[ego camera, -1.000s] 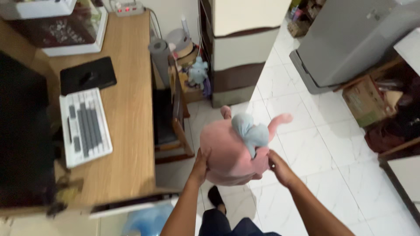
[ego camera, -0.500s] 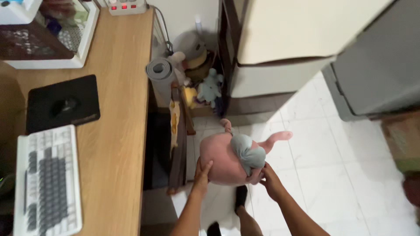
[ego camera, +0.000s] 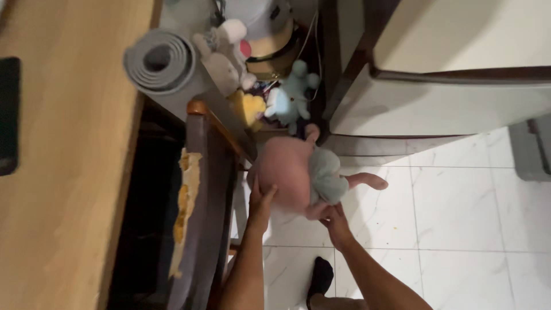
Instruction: The person places a drawing into a drawer, then moves a stuffed toy to a shelf. They smooth a mattress cover, sweep the mattress with a broom, and arrange pillows and blankets on the mattress.
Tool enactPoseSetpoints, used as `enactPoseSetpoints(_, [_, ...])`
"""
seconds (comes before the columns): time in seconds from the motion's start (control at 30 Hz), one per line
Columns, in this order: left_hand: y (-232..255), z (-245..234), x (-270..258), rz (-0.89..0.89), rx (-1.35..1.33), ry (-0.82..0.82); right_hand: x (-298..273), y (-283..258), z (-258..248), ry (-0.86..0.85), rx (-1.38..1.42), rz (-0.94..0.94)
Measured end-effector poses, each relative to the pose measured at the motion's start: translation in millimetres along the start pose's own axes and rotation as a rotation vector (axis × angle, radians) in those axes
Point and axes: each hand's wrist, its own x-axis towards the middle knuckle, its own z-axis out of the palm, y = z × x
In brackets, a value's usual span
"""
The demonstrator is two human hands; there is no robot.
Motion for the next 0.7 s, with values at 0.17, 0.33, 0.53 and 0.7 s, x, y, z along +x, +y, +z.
enactPoseSetpoints(0.17, [-26.0, 1.9, 12.6, -0.083, 0.142, -0.081, 66.2, -11.2, 51.4, -0.059, -0.213, 0.183])
enactPoseSetpoints(0.33, [-16.5, 11.7, -35.5, -0.112, 0.373, -0.101, 79.5, -36.5, 66.5, -0.223, -0.146, 0.182])
enactPoseSetpoints(0.53, [16.2, 34.2, -94.2, -0.383, 0.568, -0.057, -8.6, -57.8, 39.5, -0.119, -0.283, 0.064])
enactPoseSetpoints(0.7, [47.9, 60.5, -144.7, -0.041, 0.869, -0.221, -150.8, -81.4, 11.8, 0.107, -0.730, -0.305])
